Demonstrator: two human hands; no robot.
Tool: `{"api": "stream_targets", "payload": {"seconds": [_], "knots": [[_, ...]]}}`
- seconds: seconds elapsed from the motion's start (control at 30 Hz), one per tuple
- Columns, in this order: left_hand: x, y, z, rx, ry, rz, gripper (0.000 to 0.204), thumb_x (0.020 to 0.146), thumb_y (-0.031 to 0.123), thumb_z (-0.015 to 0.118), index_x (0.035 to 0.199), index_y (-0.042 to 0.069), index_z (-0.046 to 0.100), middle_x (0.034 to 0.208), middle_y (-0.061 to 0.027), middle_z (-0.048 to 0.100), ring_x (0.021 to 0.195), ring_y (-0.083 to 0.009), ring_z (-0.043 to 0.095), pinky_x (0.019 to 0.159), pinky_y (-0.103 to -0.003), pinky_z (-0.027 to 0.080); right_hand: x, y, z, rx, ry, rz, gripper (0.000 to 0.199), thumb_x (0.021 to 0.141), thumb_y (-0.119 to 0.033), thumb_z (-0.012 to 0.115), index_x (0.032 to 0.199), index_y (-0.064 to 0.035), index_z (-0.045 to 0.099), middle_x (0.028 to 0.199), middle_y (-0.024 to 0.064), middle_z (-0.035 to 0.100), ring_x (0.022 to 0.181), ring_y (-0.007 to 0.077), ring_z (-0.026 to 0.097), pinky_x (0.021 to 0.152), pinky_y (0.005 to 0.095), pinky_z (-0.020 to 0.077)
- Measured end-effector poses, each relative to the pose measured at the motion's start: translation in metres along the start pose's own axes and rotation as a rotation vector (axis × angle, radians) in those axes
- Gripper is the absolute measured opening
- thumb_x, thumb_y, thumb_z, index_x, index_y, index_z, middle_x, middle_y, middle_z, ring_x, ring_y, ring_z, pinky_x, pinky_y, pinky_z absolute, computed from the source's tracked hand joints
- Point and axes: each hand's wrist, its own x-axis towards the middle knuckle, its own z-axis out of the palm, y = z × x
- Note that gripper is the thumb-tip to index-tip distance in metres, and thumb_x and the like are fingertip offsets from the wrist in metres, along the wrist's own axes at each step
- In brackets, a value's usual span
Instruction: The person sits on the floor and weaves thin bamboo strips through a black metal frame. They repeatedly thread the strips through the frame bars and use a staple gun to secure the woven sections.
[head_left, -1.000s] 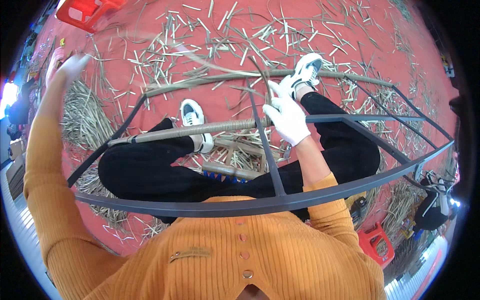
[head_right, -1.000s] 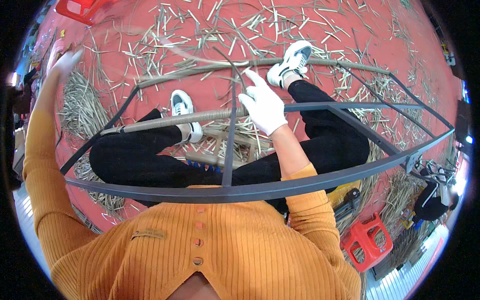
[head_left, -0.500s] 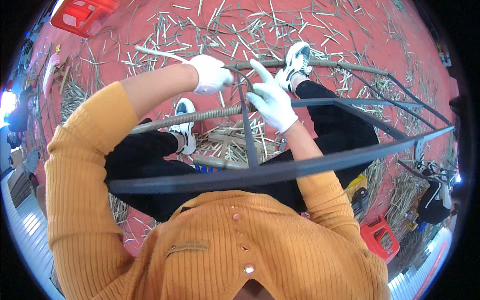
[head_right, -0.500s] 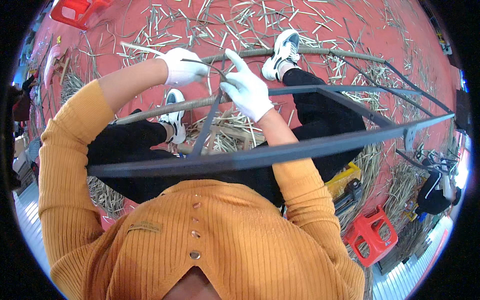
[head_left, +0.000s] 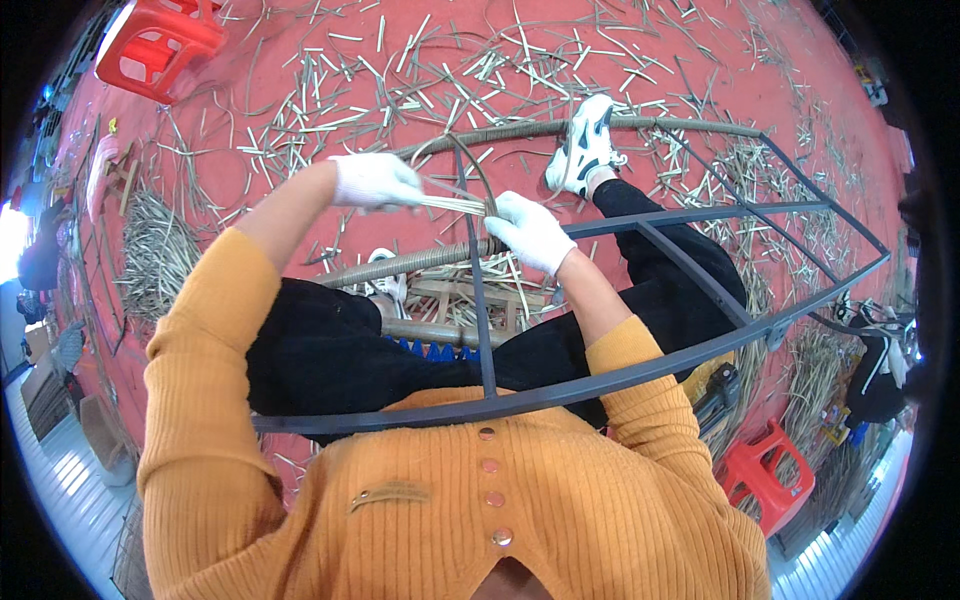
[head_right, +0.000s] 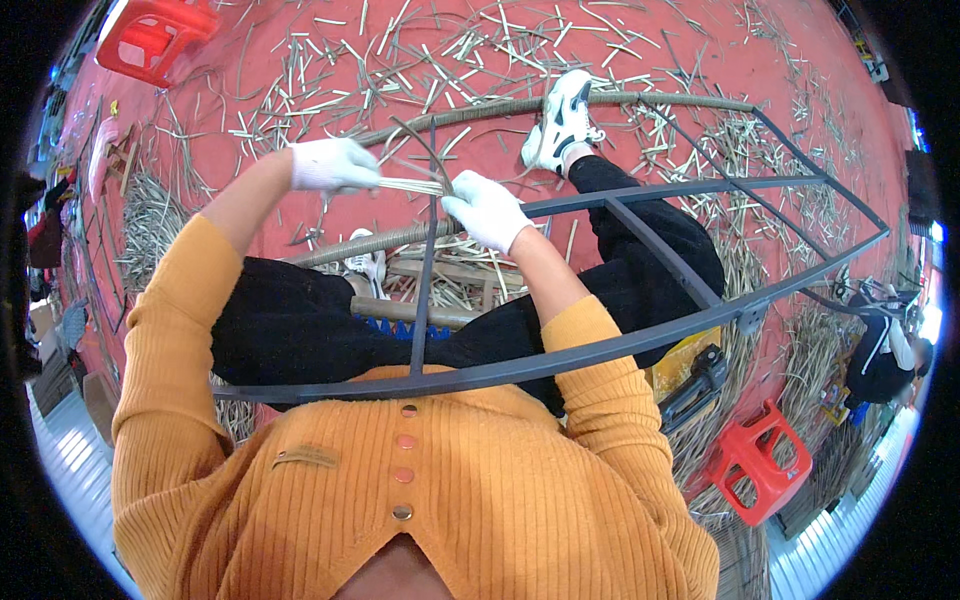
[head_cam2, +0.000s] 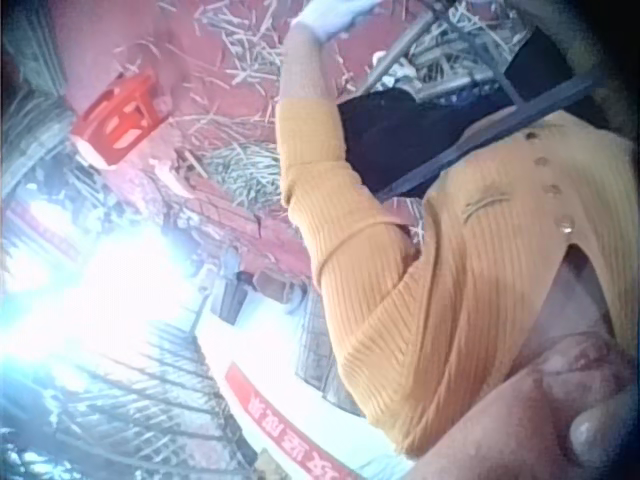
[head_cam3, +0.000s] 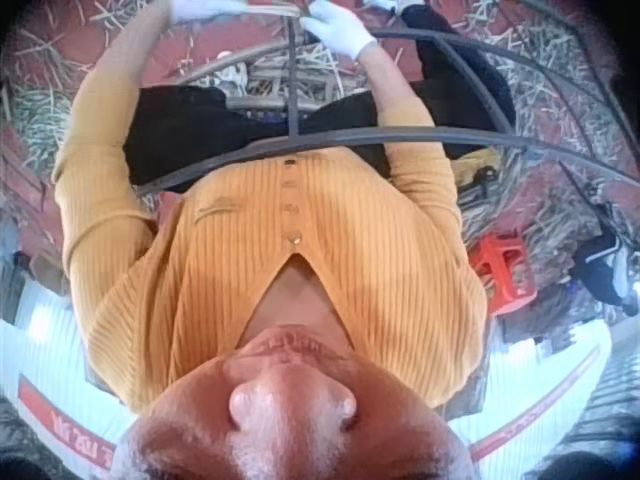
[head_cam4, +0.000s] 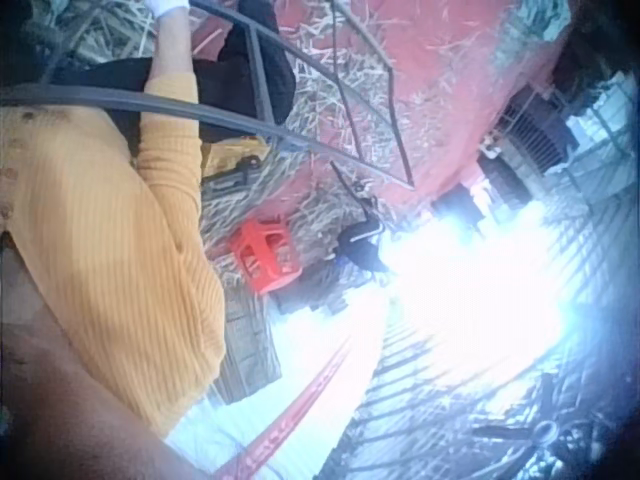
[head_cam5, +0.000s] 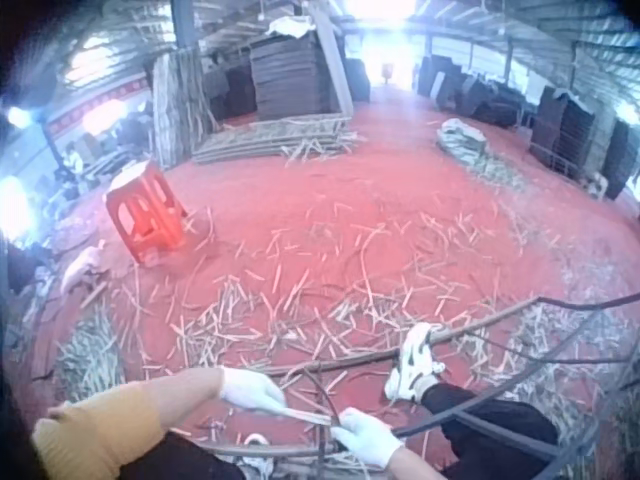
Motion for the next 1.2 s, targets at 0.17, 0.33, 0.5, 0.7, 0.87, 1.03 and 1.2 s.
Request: {"api": "stream_targets", "payload": {"seconds": [0.17,0.33,0.5,0.7,0.87,1.03,1.2], "knots": [[-0.045,-0.058,-0.019,0.048,0.001,0.017,0.033,0.095,0.035,0.063,0.115,0.011,0.073,0.081,0.0023,0.065,0.065,-0.0102,0.055,0.055,-0.031,0.045,0.001,0.002,0.006,-0.031,-0.009,0.046,0.034,0.094,-0.036,0.062,0.099,-0.0024,0.063,0.094,0.0220,0.067,0.093,0.0402,0.066,0.083,0.0462,0.0501],[-0.086,-0.076,-0.006,0.742,0.318,-0.059,0.029,0.096,0.028,0.061,0.119,0.011,0.065,0.094,-0.0113,0.071,0.081,-0.0315,0.071,0.067,-0.046,0.055,0.004,0.004,0.007,-0.030,-0.009,0.061,0.035,0.095,-0.037,0.061,0.097,-0.0024,0.063,0.092,0.0221,0.066,0.093,0.0411,0.064,0.082,0.0476,0.0501],[-0.103,-0.057,0.028,0.856,0.676,0.170,0.025,0.099,0.031,0.058,0.114,0.011,0.061,0.091,-0.0107,0.069,0.080,-0.0328,0.070,0.067,-0.046,0.055,0.007,0.005,0.006,-0.092,-0.029,0.085,0.036,0.095,-0.038,0.061,0.099,-0.0024,0.063,0.097,0.0222,0.065,0.097,0.0412,0.064,0.084,0.0486,0.0498],[-0.101,-0.055,0.025,0.091,0.279,0.042,0.025,0.102,0.030,0.055,0.106,0.008,0.066,0.074,-0.0068,0.064,0.064,-0.0193,0.064,0.062,-0.035,0.051,0.007,0.001,0.005,-0.121,-0.019,0.080,0.034,0.095,-0.036,0.060,0.100,-0.0023,0.064,0.097,0.0206,0.065,0.096,0.0395,0.064,0.084,0.0466,0.0497],[-0.094,-0.042,0.029,-0.322,0.194,-0.030,0.035,0.100,0.033,0.056,0.114,0.002,0.066,0.073,-0.0045,0.062,0.062,-0.0130,0.057,0.061,-0.031,0.048,0.009,0.002,0.005,-0.139,-0.053,0.082,0.034,0.095,-0.037,0.058,0.099,-0.0029,0.064,0.103,0.0209,0.064,0.100,0.0409,0.063,0.087,0.0477,0.0495],[-0.063,-0.052,0.012,0.037,0.165,0.051,0.029,0.095,0.027,0.056,0.103,0.005,0.074,0.078,-0.0090,0.064,0.071,-0.0215,0.061,0.069,-0.039,0.051,0.007,0.007,0.010,-0.077,0.061,-0.028,0.034,0.094,-0.035,0.059,0.105,-0.0034,0.067,0.117,0.0196,0.061,0.103,0.0381,0.064,0.092,0.0435,0.0497],[-0.002,-0.090,-0.041,-1.477,0.893,-0.058,0.024,0.104,0.026,0.051,0.101,0.004,0.060,0.062,0.0063,0.038,0.047,-0.0080,0.031,0.040,-0.027,0.025,0.002,0.005,0.010,-0.059,0.063,-0.047,0.033,0.093,-0.033,0.061,0.091,-0.0016,0.071,0.143,0.0154,0.053,0.107,0.0321,0.065,0.098,0.0406,0.0478]]}}
